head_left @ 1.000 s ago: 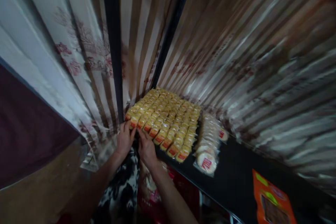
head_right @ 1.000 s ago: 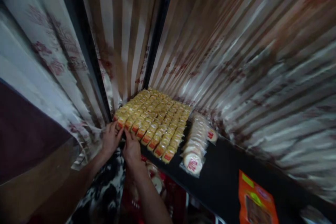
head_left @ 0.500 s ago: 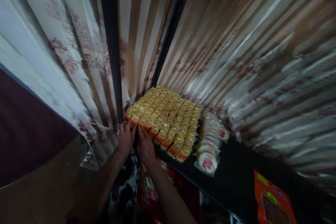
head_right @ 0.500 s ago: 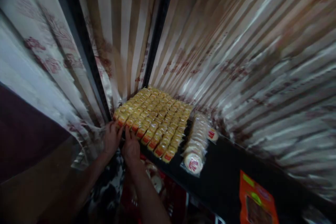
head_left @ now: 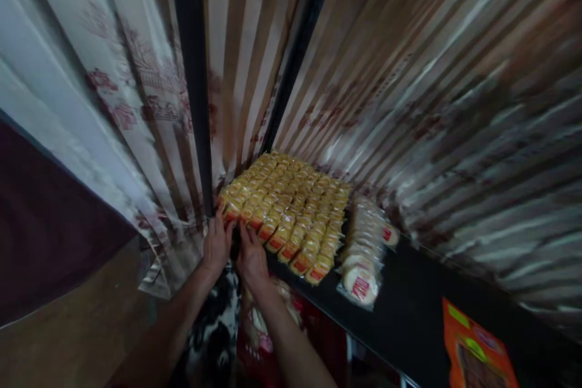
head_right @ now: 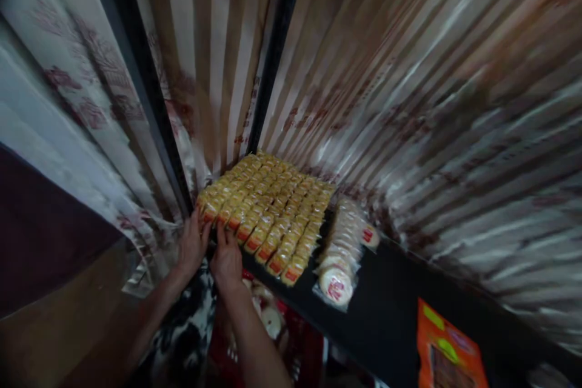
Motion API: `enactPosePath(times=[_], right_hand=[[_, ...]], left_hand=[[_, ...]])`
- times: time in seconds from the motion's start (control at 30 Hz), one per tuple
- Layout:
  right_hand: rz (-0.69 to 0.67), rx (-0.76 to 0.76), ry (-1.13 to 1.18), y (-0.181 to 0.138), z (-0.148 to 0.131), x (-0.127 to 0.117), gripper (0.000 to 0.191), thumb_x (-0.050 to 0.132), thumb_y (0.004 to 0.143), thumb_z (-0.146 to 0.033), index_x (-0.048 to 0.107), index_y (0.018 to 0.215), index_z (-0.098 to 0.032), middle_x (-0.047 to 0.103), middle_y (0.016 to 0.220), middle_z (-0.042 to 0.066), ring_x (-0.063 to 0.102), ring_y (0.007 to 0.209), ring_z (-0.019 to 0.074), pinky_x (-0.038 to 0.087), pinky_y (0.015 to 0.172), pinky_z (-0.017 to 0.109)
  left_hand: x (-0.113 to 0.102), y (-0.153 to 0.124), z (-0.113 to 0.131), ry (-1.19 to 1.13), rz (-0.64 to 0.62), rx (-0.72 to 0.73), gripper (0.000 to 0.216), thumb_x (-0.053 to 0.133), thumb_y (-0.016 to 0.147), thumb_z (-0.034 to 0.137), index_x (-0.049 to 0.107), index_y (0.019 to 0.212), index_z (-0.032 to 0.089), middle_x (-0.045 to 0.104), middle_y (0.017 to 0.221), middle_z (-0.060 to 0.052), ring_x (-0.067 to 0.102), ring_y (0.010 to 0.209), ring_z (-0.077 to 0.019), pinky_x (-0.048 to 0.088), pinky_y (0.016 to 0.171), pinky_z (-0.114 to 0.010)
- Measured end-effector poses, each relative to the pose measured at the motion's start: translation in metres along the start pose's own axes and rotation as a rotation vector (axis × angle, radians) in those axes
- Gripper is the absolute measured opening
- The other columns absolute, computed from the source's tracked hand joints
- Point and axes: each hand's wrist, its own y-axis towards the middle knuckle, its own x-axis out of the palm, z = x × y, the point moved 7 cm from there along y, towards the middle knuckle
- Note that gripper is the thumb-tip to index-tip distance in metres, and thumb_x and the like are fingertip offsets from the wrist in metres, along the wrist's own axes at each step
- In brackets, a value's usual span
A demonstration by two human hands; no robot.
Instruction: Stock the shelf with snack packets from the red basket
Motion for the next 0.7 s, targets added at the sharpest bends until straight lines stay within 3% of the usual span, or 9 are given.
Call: enactPosePath(times=[0.2,0.37,0.53,0.7], right_hand=[[0.036,-0.016,0.025,-0.001,0.003,0.003,0.061,0.039,0.078,-0.004,0.042,0.139,-0.008,0.059,0.12,0.021,0.06,0.108,0.0256,0.052,0.091,0.038],[0.042,-0.02,0.016,-0.001,0.005,0.004,0.062,0.041,0.078,-0.004,0.04,0.14,-0.01,0.058,0.123,0.021,0.059,0.109,0.025,0.051,0.092,0.038],[0.009,0.001,-0.027,0.002,0.003,0.005,0.059,0.043,0.081,-0.009,0.041,0.139,-0.008,0.06,0.122,0.022,0.056,0.114,0.0264,0.049,0.094,0.038],[-0.01,0.043,-0.043,0.006,0.003,0.008,0.059,0.048,0.083,-0.016,0.038,0.141,-0.007,0.059,0.124,0.022,0.058,0.112,0.0267,0.05,0.093,0.038]], left_hand=[[-0.002,0.008,0.015,0.097,-0.007,0.044,0.046,0.041,0.094,0.031,0.044,0.135,0.012,0.046,0.138,-0.019,0.051,0.12,-0.0293,0.049,0.092,-0.041],[0.006,0.011,0.011,0.029,-0.017,-0.016,0.052,0.039,0.095,0.034,0.038,0.139,0.006,0.048,0.137,-0.022,0.05,0.121,-0.0295,0.048,0.094,-0.043],[0.019,0.012,0.011,0.011,-0.071,-0.016,0.048,0.04,0.094,0.028,0.04,0.139,0.011,0.045,0.14,-0.018,0.053,0.114,-0.028,0.047,0.094,-0.043],[0.028,0.012,0.01,-0.017,-0.027,-0.037,0.048,0.04,0.094,0.03,0.039,0.138,0.012,0.044,0.14,-0.017,0.049,0.12,-0.0271,0.047,0.097,-0.042]])
